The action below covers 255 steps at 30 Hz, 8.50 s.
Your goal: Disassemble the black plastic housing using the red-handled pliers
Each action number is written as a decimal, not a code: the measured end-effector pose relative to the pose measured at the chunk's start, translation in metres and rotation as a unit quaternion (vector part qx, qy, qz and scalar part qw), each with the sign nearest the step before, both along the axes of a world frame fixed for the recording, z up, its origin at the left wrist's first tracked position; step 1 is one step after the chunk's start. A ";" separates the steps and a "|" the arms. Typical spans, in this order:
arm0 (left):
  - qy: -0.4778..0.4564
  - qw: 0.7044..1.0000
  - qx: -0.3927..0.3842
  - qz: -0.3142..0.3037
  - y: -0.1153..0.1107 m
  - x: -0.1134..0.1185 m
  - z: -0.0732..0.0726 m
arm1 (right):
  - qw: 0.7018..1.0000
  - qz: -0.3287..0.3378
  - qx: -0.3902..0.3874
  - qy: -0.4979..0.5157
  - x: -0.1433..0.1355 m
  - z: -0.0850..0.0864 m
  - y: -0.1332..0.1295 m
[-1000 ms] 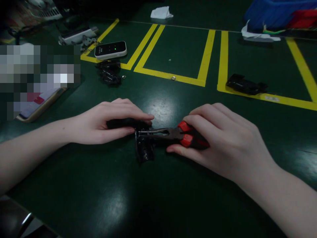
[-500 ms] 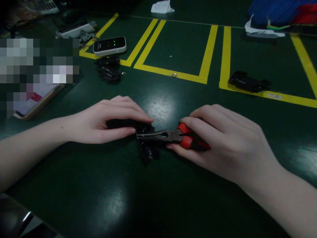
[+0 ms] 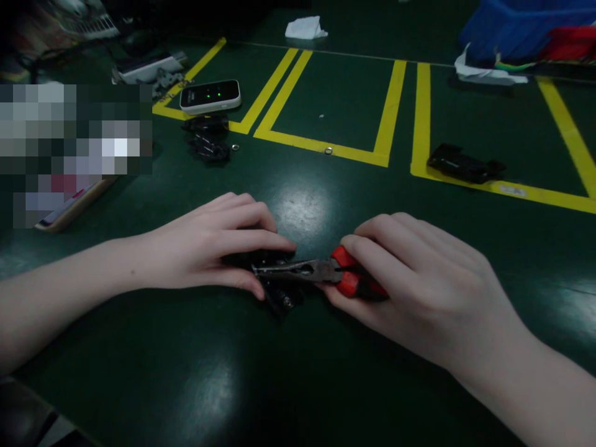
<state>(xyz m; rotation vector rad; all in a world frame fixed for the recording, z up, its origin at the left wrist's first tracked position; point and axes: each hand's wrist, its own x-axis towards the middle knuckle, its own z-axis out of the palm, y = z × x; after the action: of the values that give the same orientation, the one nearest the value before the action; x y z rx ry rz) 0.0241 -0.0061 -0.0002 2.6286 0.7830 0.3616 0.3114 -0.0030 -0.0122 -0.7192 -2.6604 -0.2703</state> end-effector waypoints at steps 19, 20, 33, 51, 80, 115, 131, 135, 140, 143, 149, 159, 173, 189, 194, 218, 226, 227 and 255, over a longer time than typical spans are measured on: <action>-0.002 1.000 -0.018 -0.004 0.003 -0.004 0.000 | 1.000 -0.008 -0.016 0.025 0.004 -0.002 0.005; -0.002 1.000 -0.015 -0.006 0.003 -0.004 0.000 | 1.000 -0.006 -0.015 0.023 0.004 -0.002 0.005; 0.009 1.000 0.005 -0.025 0.003 -0.004 -0.001 | 0.998 0.005 -0.052 0.023 0.003 -0.002 0.003; -0.014 0.997 -0.075 -0.022 0.002 0.000 0.002 | 0.998 0.019 -0.057 0.016 0.001 0.001 0.002; -0.009 0.999 -0.031 -0.039 0.005 -0.002 -0.002 | 0.999 0.025 -0.030 0.022 0.012 -0.006 0.010; -0.035 0.999 -0.026 -0.014 0.008 -0.009 -0.003 | 0.997 0.005 -0.066 0.026 0.003 -0.001 0.007; -0.058 0.997 -0.038 0.029 0.003 -0.009 -0.001 | 0.996 -0.016 -0.083 0.029 0.004 0.002 0.004; -0.047 0.998 -0.027 0.040 0.000 -0.008 0.001 | 0.995 -0.031 -0.091 0.031 0.005 0.003 0.006; -0.013 0.999 -0.027 0.031 -0.004 -0.005 0.007 | 0.996 -0.024 -0.082 0.029 0.008 0.002 0.007; -0.005 0.998 -0.041 0.049 -0.009 0.000 0.008 | 0.996 -0.027 -0.081 0.024 0.007 0.001 0.006; 0.001 0.987 -0.032 0.160 -0.031 0.022 0.003 | 0.996 -0.038 -0.075 0.027 0.005 0.001 0.006; 0.024 0.991 -0.039 0.127 -0.025 0.014 0.003 | 0.997 -0.026 -0.071 0.022 0.005 0.004 0.006; 0.000 0.992 -0.060 0.110 -0.021 0.006 0.009 | 0.996 -0.037 -0.082 0.020 0.007 0.004 0.004; -0.025 0.991 -0.050 0.124 -0.027 0.014 -0.001 | 0.997 -0.041 -0.071 0.007 0.005 0.008 0.001; -0.023 0.989 -0.061 0.129 -0.026 0.016 0.001 | 0.995 -0.045 -0.090 -0.006 0.004 0.006 -0.001; -0.047 0.991 -0.060 0.111 -0.023 0.016 -0.003 | 0.996 -0.026 -0.080 -0.010 0.001 0.007 -0.003; -0.072 0.987 -0.074 0.124 -0.021 0.016 0.002 | 0.998 -0.021 -0.066 -0.010 0.001 0.011 -0.004; -0.075 0.985 -0.087 0.131 -0.022 0.016 0.003 | 0.998 -0.024 -0.056 -0.010 0.001 0.012 -0.003; -0.106 0.985 -0.084 0.109 -0.021 0.014 0.001 | 0.999 -0.032 -0.035 -0.005 0.002 0.012 -0.004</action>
<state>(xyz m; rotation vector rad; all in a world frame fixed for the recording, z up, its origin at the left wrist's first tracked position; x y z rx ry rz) 0.0380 -0.0275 0.0003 2.3078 0.9845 0.5985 0.3135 -0.0067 -0.0006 -0.8293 -2.6705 -0.1994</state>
